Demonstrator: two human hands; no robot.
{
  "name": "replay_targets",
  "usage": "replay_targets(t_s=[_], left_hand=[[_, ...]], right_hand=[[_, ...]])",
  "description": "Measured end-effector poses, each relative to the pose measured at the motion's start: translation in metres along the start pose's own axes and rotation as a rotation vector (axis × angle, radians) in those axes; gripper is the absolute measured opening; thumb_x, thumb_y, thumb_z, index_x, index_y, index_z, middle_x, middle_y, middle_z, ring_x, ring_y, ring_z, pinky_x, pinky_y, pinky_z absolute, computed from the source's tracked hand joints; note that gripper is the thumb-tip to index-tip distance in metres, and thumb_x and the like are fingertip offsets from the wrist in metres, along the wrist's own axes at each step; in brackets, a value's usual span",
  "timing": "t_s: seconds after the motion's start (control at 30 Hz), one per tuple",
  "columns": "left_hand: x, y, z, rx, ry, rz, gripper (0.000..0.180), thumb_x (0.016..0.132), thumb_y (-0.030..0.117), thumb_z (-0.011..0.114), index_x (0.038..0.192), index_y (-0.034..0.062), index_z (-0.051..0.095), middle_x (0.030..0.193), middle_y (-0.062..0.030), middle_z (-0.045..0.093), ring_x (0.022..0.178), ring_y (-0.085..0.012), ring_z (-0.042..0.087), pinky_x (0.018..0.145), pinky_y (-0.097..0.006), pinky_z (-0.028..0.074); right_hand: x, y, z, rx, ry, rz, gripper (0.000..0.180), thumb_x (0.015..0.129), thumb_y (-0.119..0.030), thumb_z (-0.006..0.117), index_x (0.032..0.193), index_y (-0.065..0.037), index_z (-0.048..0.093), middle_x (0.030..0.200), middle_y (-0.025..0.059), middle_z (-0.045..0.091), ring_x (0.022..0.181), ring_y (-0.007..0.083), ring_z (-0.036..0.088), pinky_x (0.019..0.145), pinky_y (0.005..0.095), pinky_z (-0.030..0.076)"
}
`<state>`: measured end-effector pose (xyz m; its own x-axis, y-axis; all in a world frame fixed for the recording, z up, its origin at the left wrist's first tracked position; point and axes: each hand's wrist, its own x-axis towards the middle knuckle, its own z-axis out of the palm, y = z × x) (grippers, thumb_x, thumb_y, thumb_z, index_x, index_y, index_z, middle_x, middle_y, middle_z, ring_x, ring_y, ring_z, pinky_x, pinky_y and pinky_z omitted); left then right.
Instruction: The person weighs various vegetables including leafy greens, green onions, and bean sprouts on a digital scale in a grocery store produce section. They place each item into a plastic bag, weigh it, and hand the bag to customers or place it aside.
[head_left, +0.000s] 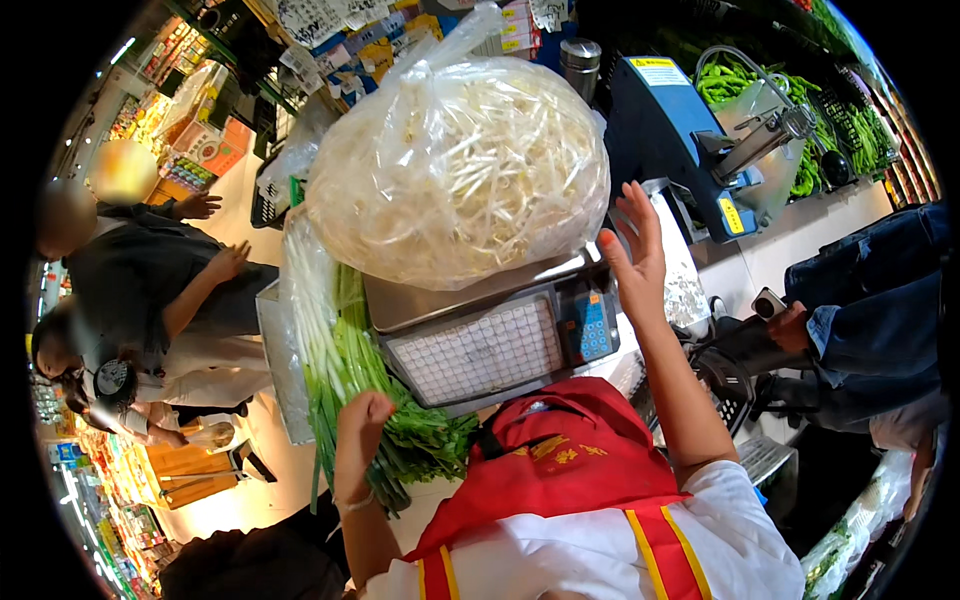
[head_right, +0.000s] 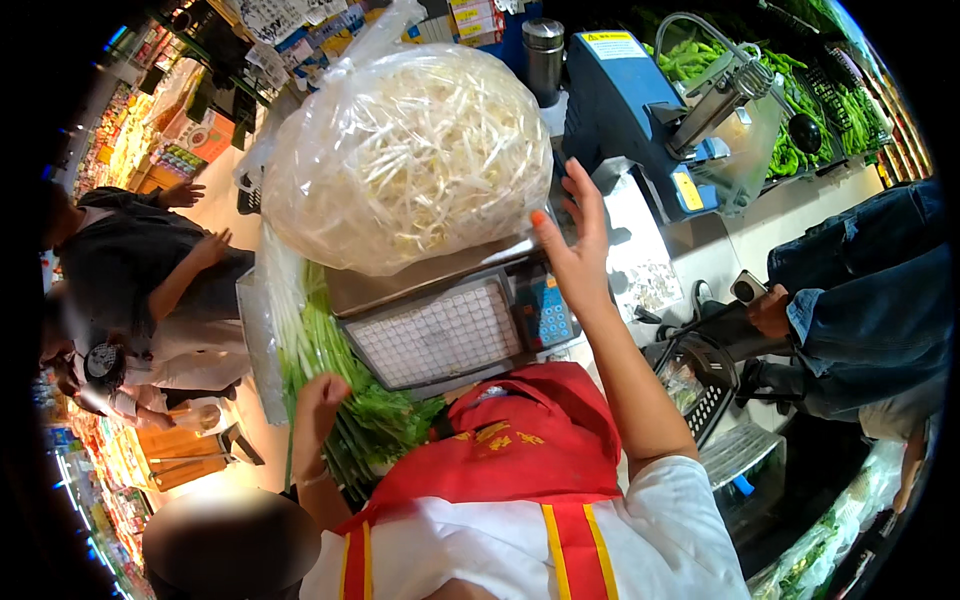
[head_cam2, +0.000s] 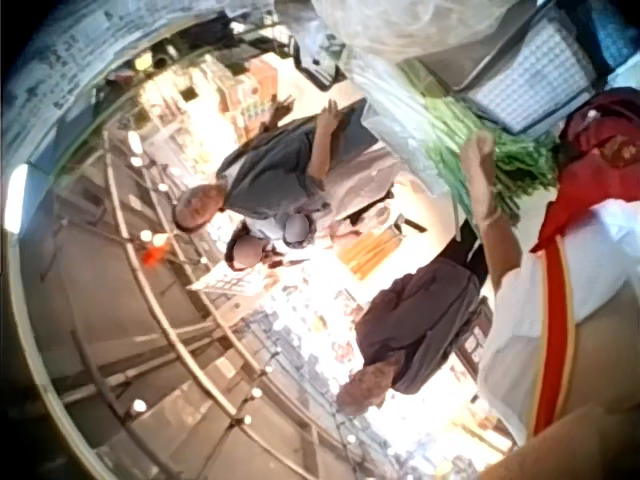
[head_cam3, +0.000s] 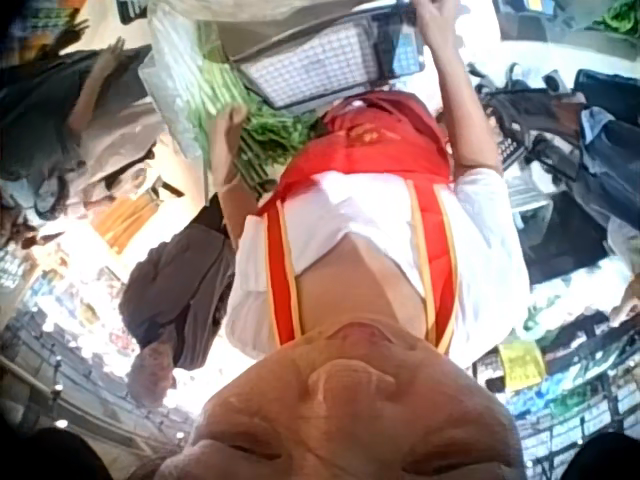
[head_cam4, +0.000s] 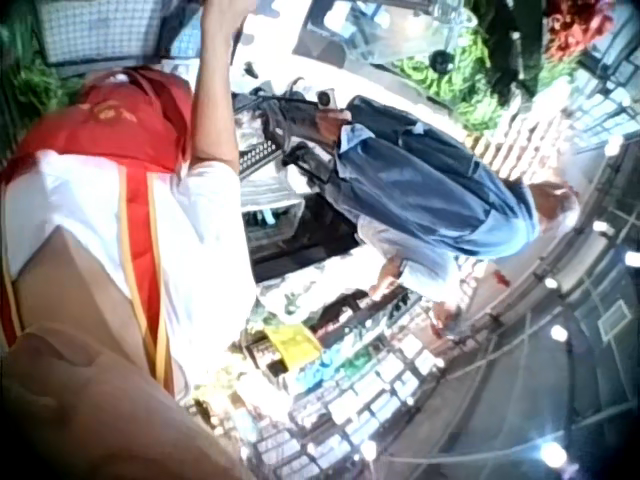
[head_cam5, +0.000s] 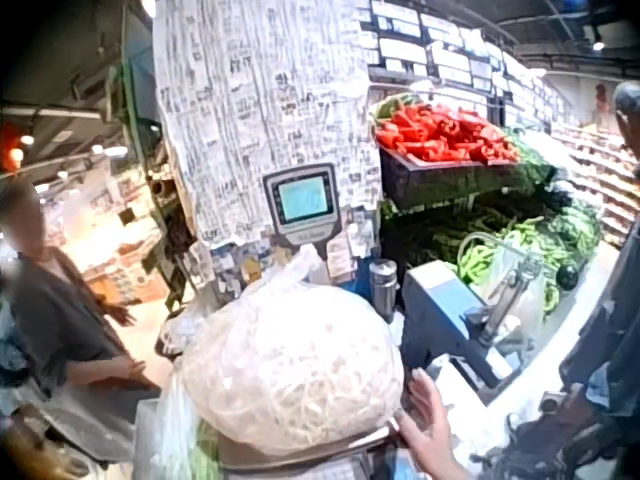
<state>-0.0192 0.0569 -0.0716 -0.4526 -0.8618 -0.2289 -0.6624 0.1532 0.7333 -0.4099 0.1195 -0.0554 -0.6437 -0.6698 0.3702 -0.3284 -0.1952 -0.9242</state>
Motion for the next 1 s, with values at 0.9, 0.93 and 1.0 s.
replay_targets(t_s=[0.9,0.93,1.0], left_hand=[[0.215,0.089,-0.033,-1.088,0.245,0.084,0.054,0.090,0.041,0.038,0.128,0.0028,0.035,0.126,-0.0076,0.043,0.112,-0.0172,0.044,0.095,-0.029,0.033],[0.213,0.080,-0.031,-1.111,0.221,0.135,0.051,0.091,0.040,0.037,0.128,0.0043,0.035,0.123,-0.0051,0.046,0.109,-0.0157,0.047,0.093,-0.029,0.035],[0.197,0.070,-0.025,-1.003,0.293,0.177,0.051,0.091,0.039,0.036,0.129,0.0049,0.034,0.125,-0.0058,0.044,0.111,-0.0163,0.045,0.094,-0.029,0.034]], right_hand=[[-0.157,0.144,-0.055,0.206,-0.216,0.598,0.076,0.070,0.003,0.067,0.133,-0.005,0.026,0.124,0.0120,0.040,0.109,0.0180,0.042,0.091,0.0271,0.035],[-0.155,0.137,-0.053,0.210,-0.212,0.602,0.077,0.070,0.004,0.067,0.133,-0.005,0.025,0.123,0.0119,0.040,0.108,0.0178,0.043,0.090,0.0267,0.036],[-0.154,0.133,-0.051,0.208,-0.199,0.601,0.077,0.070,0.004,0.067,0.133,-0.005,0.025,0.121,0.0117,0.041,0.105,0.0174,0.045,0.088,0.0262,0.039]])
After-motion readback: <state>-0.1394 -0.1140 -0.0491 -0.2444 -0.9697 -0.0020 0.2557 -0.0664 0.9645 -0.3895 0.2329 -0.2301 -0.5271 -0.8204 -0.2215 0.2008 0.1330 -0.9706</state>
